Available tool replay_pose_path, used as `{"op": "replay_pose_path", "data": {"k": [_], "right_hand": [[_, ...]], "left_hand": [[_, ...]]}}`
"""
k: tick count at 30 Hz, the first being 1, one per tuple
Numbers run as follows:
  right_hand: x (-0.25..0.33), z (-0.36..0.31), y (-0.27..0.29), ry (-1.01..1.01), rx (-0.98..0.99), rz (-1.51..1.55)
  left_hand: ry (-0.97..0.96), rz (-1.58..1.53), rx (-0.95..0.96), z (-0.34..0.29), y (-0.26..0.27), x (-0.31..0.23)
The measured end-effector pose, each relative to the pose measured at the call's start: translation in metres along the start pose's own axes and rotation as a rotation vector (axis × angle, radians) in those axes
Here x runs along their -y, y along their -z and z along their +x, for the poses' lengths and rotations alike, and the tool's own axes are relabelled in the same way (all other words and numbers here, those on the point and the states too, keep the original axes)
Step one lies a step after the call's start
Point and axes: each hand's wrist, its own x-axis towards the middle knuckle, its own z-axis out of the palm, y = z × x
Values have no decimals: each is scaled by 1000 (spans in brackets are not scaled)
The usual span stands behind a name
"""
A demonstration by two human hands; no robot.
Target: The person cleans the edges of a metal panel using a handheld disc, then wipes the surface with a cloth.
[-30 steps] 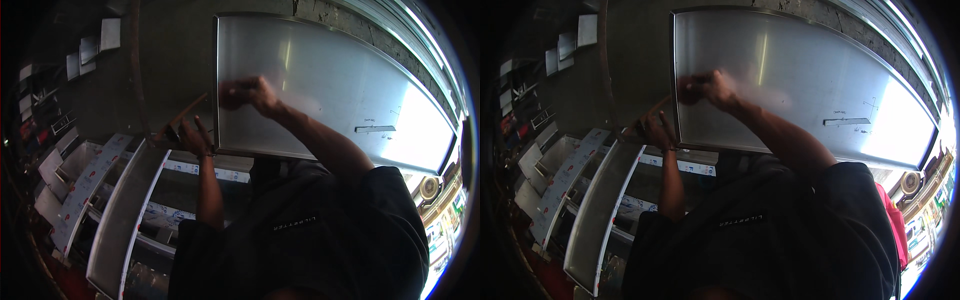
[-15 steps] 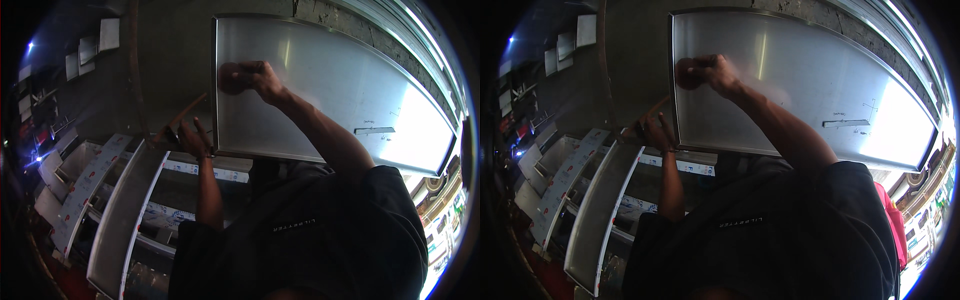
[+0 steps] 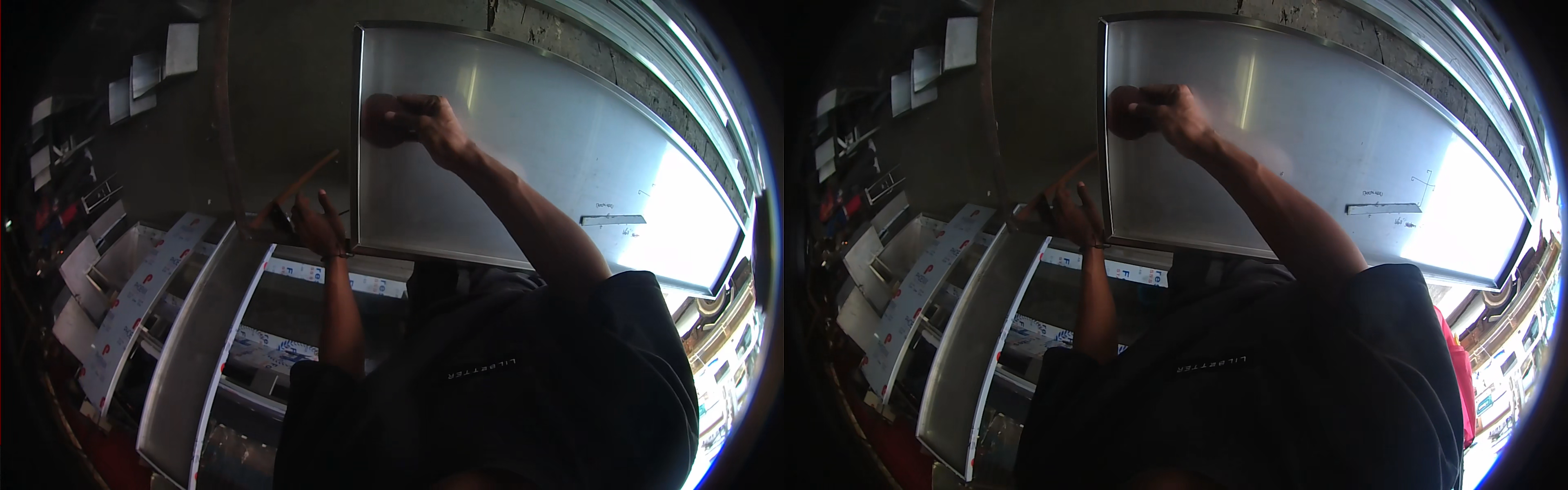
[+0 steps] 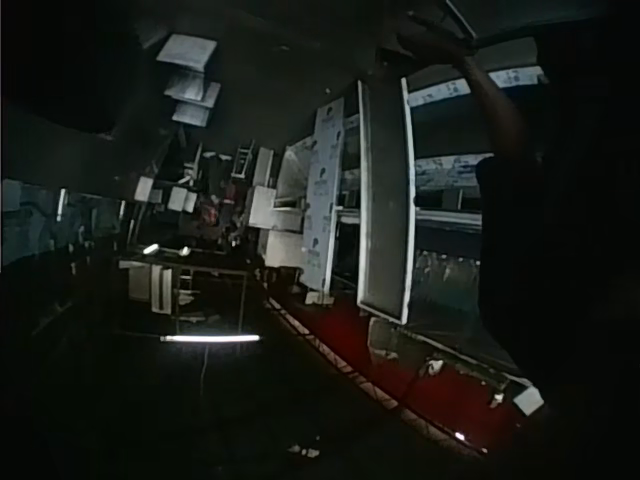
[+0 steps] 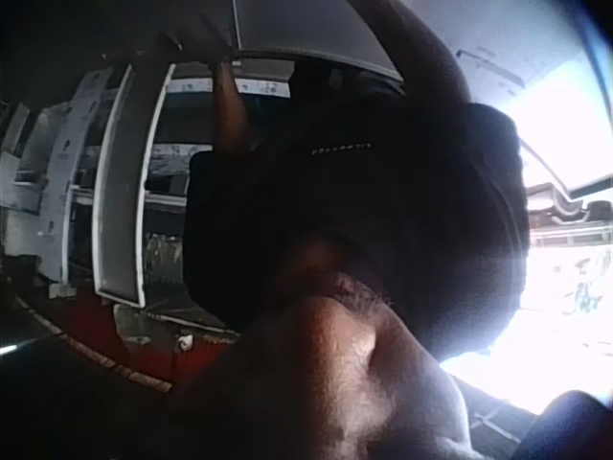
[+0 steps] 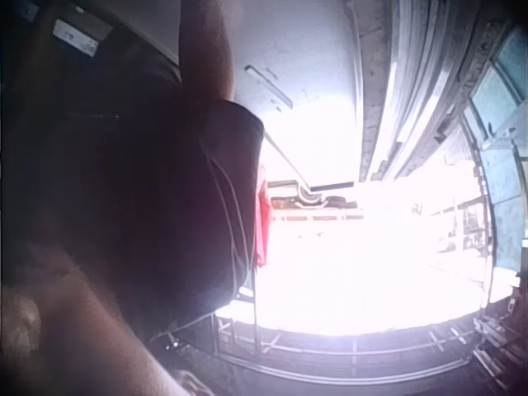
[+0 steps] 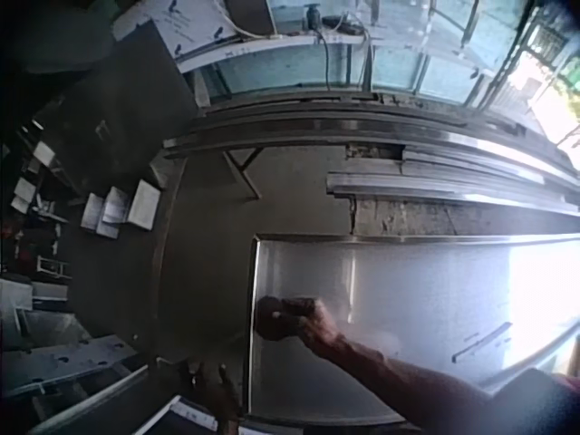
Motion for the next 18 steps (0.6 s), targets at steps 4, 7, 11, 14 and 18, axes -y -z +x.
{"op": "replay_pose_path", "data": {"k": [4,7,11,14,18], "right_hand": [[-58,-42,-24,25,61,-171],[-63,-46,-32,-1,71,101],[11,8,3,42,-73,-60],[25,20,11,76,-28,7],[-40,-34,-19,20,155,-95]], "left_hand": [[-17,-26,-16,-1,-1,-3],[-28,-32,-20,0,-3,-6],[-29,-27,-24,-2,2,-3],[-29,-10,-23,-3,0,-3],[-22,-9,-11,-1,0,-4]]}}
